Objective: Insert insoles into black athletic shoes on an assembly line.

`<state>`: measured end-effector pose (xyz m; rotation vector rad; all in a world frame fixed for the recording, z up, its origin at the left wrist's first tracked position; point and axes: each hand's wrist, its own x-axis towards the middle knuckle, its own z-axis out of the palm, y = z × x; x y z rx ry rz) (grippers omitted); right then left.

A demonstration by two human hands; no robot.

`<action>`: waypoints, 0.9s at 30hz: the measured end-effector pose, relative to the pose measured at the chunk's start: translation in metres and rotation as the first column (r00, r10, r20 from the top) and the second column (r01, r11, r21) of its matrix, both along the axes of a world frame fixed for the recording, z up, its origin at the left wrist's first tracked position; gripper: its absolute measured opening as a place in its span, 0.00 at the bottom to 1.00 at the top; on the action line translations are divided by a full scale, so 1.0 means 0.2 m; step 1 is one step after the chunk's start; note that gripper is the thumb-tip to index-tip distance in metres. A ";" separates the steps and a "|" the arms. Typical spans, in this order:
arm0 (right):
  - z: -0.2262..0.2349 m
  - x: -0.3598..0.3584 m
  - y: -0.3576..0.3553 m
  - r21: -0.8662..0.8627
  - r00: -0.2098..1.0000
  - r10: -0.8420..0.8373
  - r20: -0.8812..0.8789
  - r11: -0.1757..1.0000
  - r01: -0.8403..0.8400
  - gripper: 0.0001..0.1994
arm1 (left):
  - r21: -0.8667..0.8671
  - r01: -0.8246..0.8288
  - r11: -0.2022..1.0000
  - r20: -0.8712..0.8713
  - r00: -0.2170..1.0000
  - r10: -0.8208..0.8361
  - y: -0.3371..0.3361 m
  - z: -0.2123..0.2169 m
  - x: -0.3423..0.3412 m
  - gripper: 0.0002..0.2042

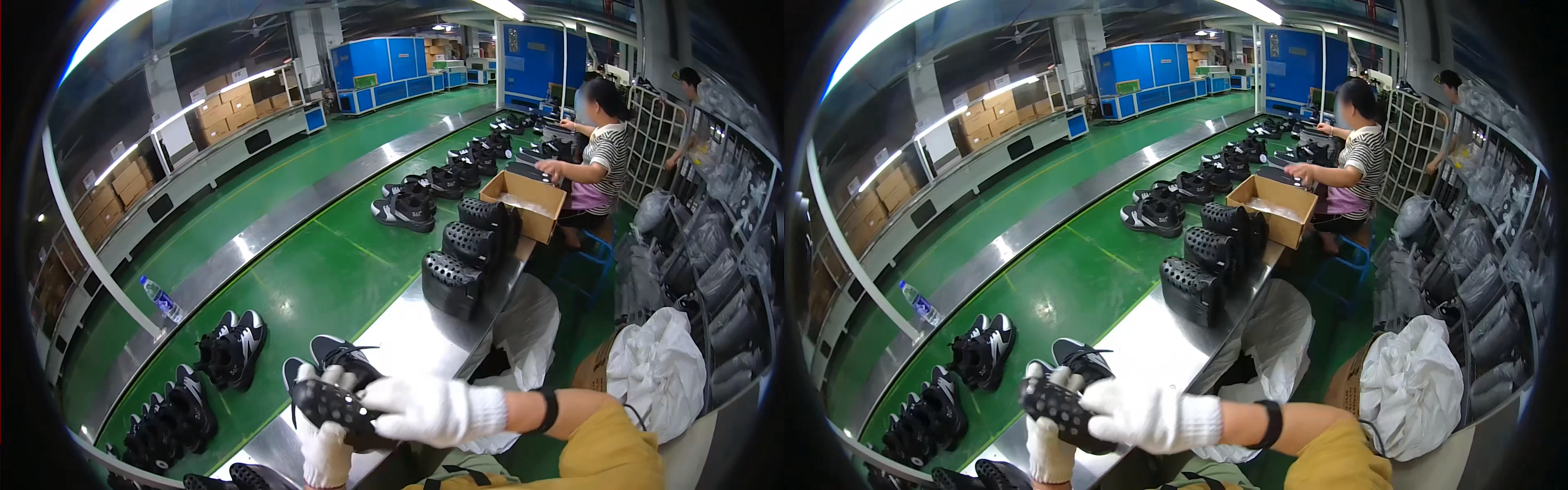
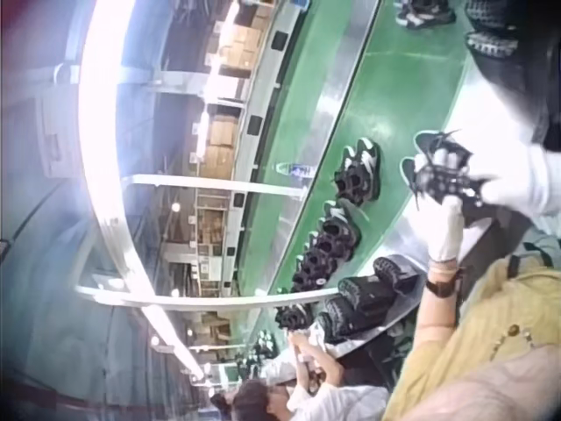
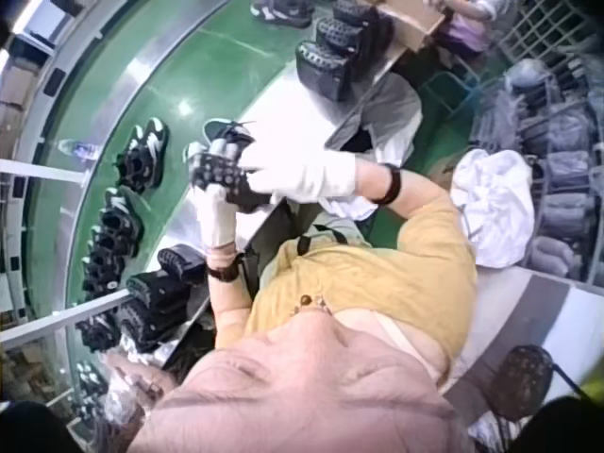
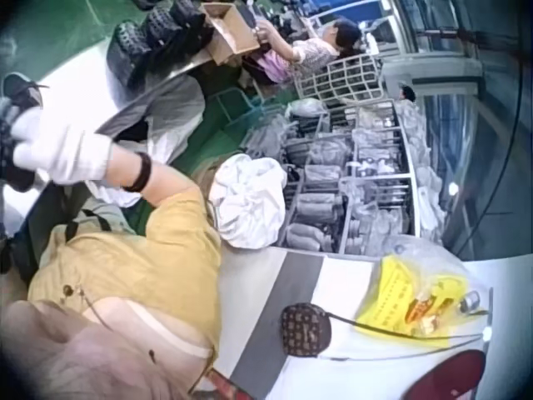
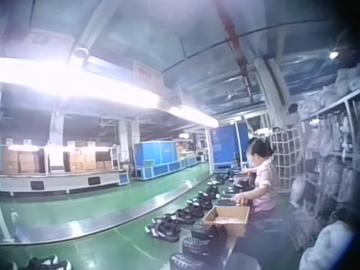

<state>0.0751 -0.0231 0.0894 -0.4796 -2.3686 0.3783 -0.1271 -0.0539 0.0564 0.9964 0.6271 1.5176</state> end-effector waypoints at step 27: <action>-0.63 0.75 0.69 -0.208 0.373 -0.905 -0.203 0.412 0.887 0.42 | -0.283 -0.219 0.934 -0.023 0.975 0.222 -0.14 0.08 -0.08 0.25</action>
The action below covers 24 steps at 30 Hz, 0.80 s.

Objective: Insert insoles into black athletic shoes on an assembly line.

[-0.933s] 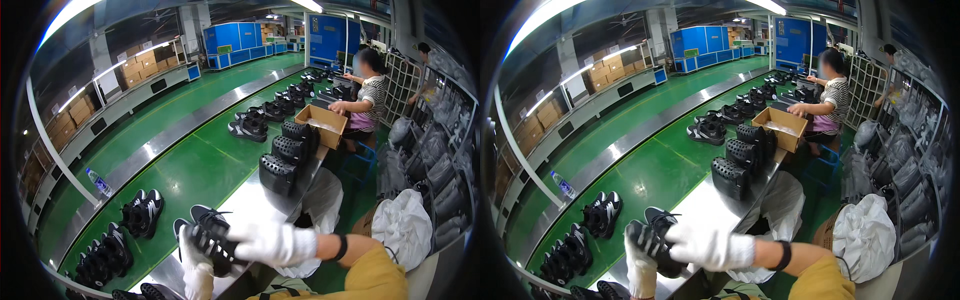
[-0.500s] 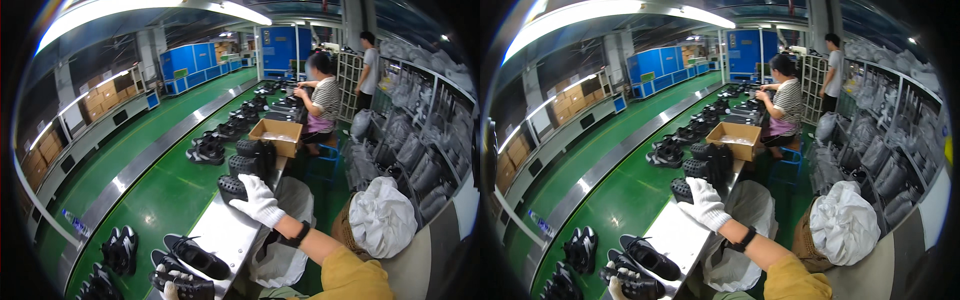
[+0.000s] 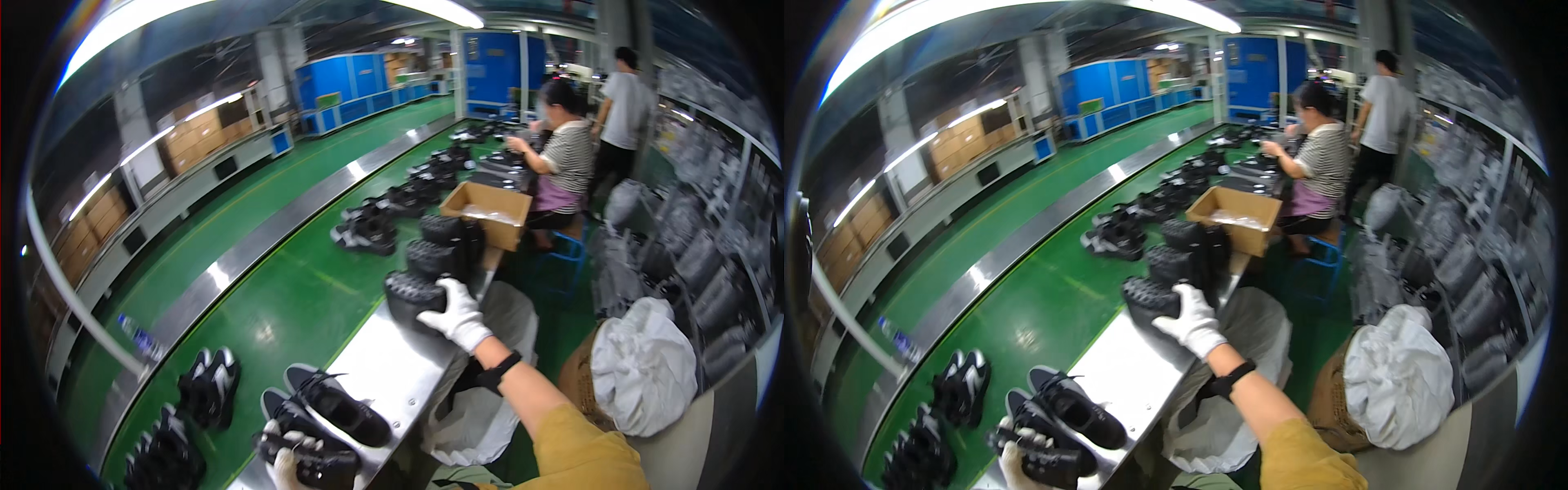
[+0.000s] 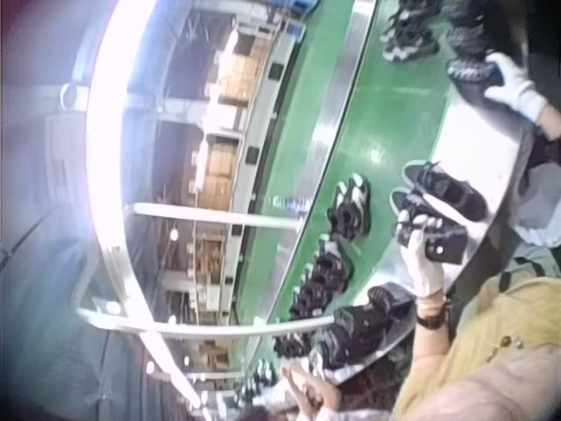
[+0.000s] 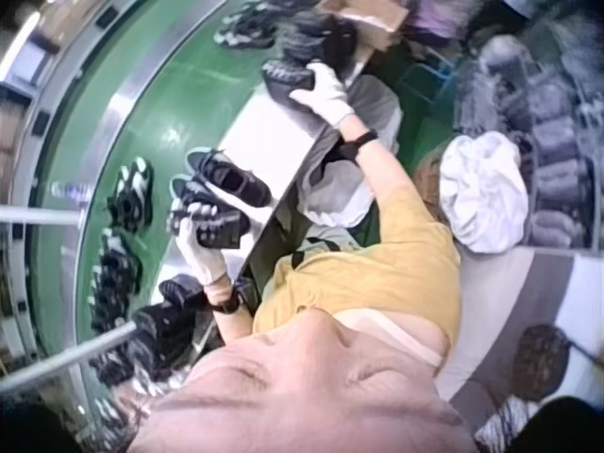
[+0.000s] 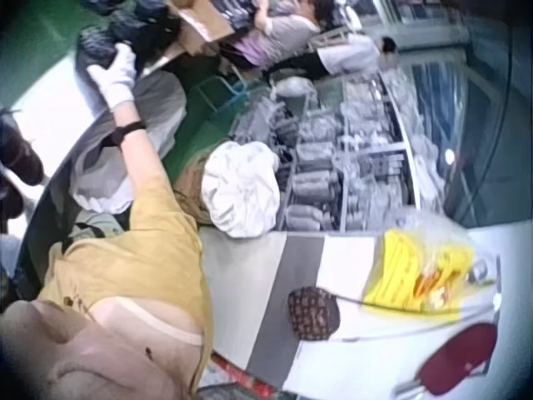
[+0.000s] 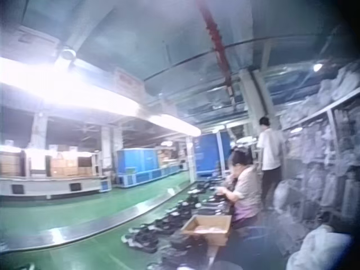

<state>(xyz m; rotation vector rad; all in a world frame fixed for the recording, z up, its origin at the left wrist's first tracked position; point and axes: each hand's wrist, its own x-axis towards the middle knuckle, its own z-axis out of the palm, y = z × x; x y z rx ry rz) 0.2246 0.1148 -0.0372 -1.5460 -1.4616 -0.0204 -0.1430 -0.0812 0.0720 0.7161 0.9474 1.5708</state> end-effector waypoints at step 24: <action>-0.05 -0.39 -0.39 -0.232 0.973 0.006 0.229 0.971 0.049 0.52 | 0.067 -0.154 0.986 0.179 0.974 0.140 -0.02 -0.05 -0.10 0.33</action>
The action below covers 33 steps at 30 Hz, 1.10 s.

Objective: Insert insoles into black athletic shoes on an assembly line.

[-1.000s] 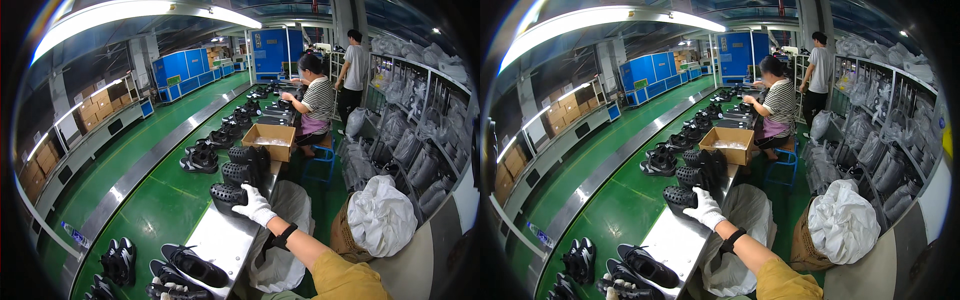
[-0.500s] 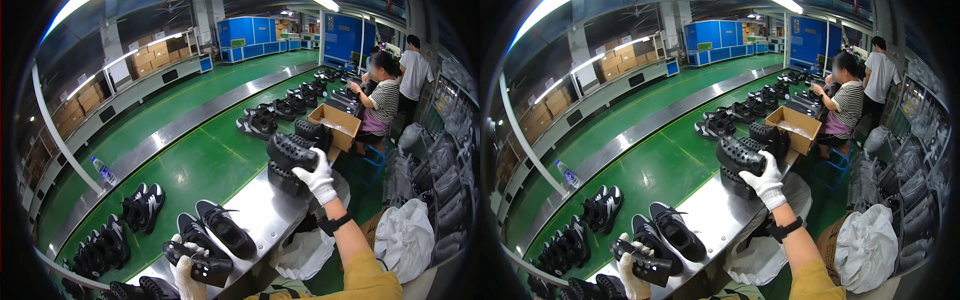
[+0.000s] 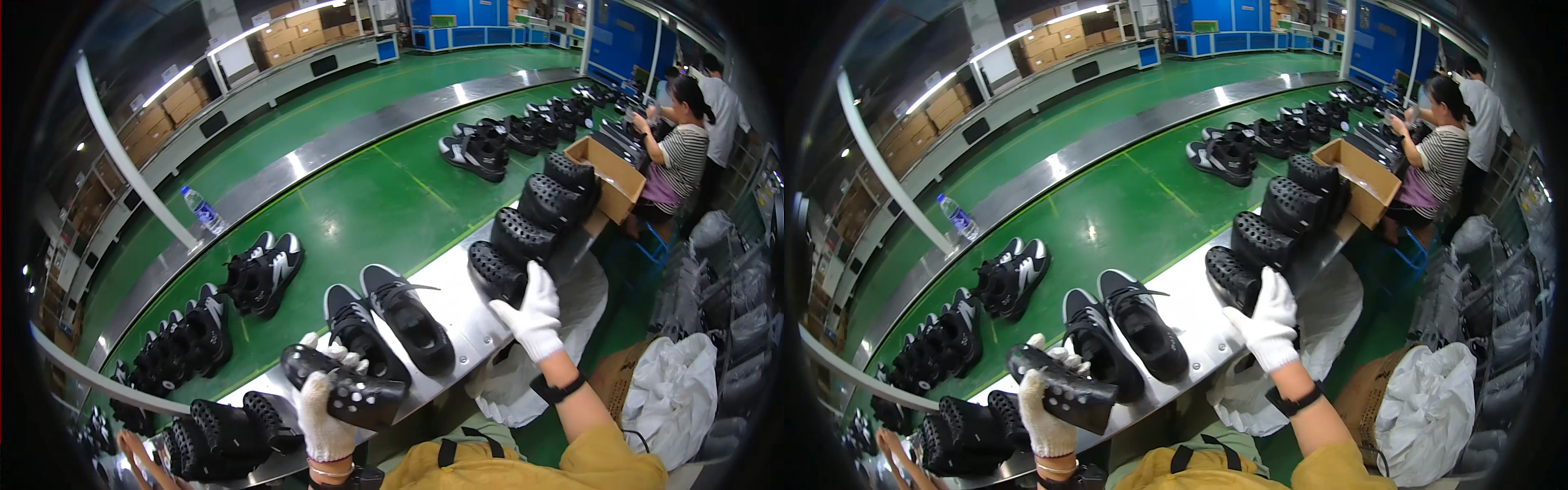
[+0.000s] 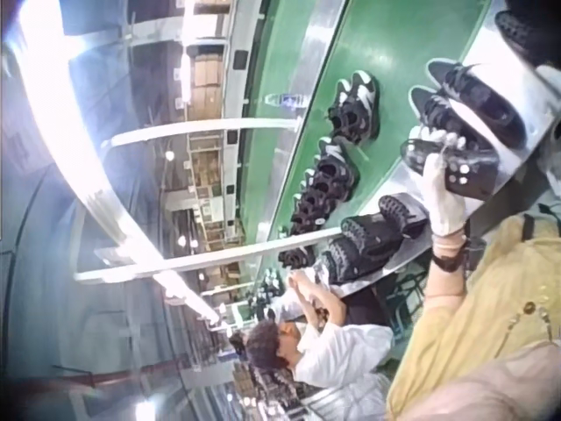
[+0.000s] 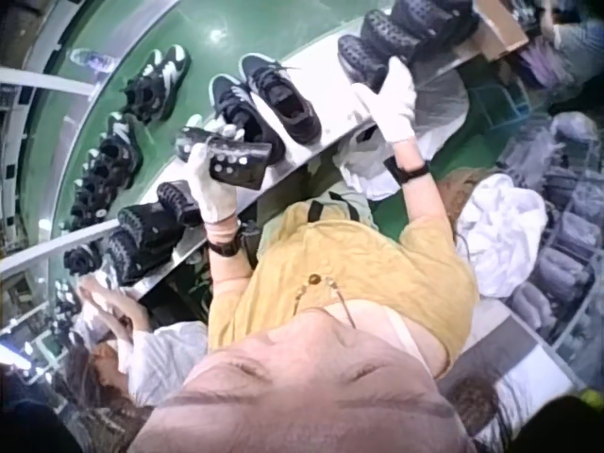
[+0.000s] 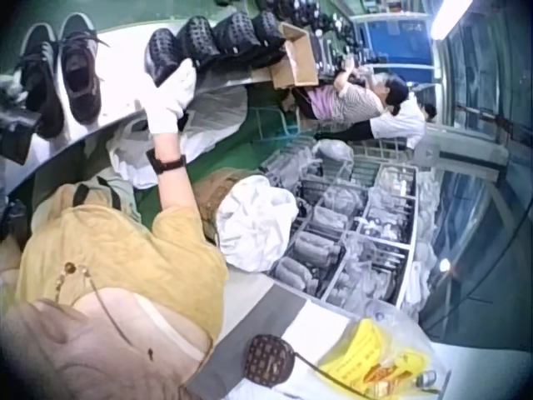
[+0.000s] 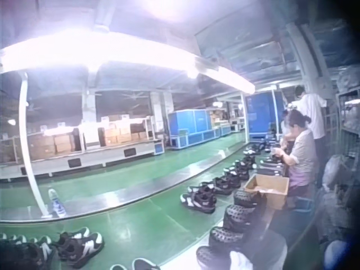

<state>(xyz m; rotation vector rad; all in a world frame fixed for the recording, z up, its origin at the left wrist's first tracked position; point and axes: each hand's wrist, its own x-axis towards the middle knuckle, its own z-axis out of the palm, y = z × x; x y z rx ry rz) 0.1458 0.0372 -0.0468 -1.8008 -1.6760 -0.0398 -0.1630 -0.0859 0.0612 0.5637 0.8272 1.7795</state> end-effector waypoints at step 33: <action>0.74 -0.22 -0.43 -0.115 0.726 0.544 -0.421 0.762 -0.638 0.24 | -0.067 -0.058 0.996 -0.852 -0.515 -0.087 0.54 -0.17 0.18 0.08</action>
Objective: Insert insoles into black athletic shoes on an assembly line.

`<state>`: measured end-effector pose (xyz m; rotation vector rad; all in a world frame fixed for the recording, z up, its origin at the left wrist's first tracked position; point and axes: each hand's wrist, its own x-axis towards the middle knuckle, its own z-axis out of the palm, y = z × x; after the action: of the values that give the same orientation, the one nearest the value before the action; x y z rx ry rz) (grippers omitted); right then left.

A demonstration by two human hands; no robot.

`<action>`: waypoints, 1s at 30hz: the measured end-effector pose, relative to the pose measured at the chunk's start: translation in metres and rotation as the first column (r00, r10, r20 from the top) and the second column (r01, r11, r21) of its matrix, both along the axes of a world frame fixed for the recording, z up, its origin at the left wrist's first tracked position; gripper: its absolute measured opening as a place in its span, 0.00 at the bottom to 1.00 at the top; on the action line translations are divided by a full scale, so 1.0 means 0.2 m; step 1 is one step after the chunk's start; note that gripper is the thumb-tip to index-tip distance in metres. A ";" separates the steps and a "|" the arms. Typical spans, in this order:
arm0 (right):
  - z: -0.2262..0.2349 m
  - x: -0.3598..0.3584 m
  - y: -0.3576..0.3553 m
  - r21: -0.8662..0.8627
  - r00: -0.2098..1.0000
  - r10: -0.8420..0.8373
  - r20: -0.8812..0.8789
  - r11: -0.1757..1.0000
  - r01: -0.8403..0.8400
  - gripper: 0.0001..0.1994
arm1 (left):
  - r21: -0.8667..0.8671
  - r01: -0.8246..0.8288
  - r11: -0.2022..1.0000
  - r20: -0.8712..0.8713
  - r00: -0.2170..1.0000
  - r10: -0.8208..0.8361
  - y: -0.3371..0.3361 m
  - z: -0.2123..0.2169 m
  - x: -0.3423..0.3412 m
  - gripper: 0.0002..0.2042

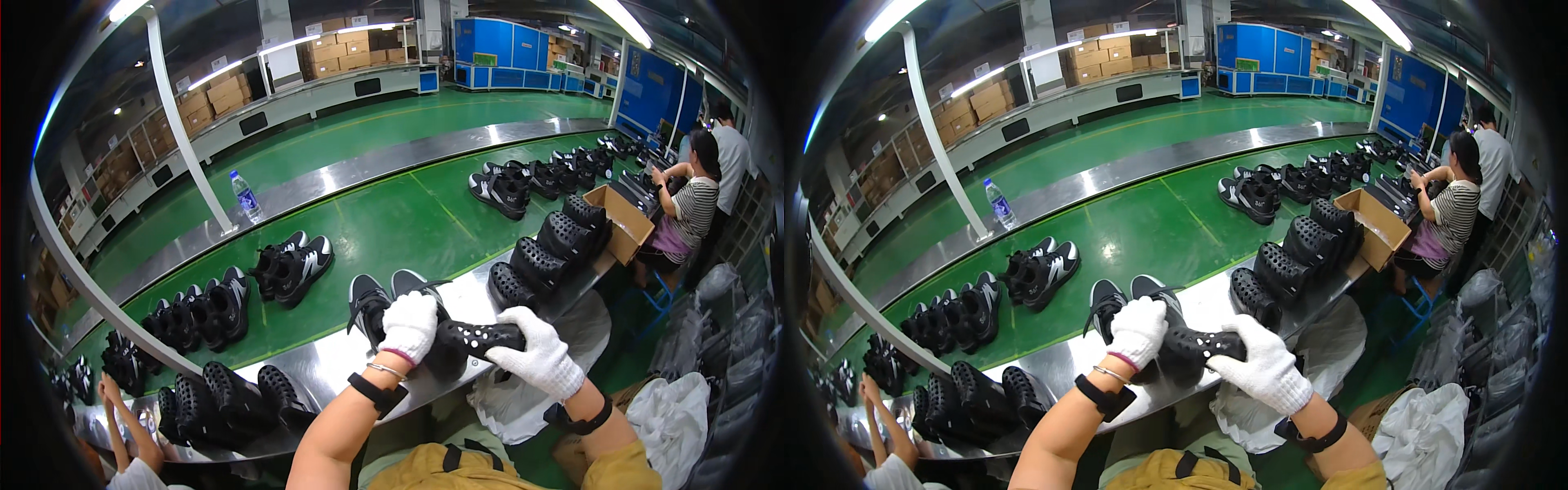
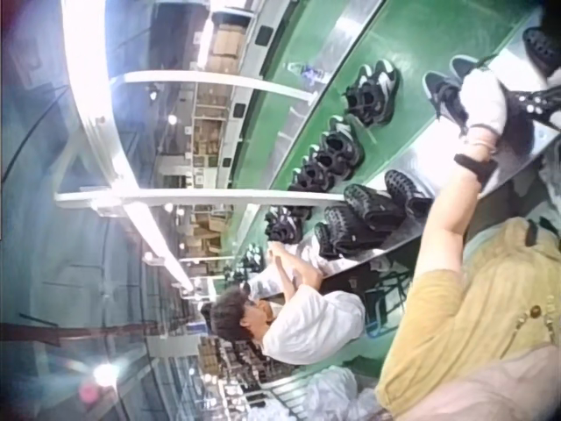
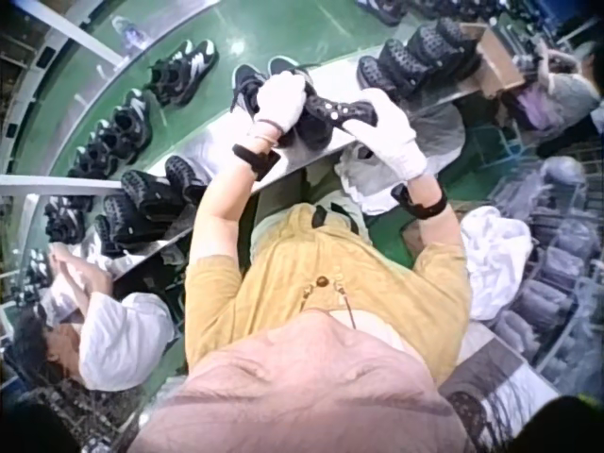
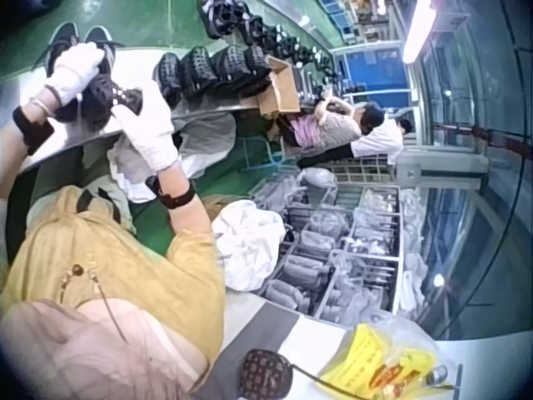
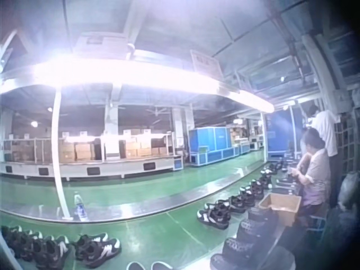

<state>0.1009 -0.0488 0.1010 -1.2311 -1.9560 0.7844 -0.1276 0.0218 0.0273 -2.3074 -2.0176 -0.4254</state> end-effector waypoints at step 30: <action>-0.47 -0.48 0.52 -0.046 0.835 0.125 0.535 0.992 -0.119 0.24 | 0.051 0.293 0.955 0.303 0.906 -0.295 -0.06 0.07 -0.14 0.07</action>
<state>0.0048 0.0549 0.0070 -1.4574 -2.5051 0.5406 -0.1556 0.0091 0.0423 -2.6973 -1.7682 -0.8553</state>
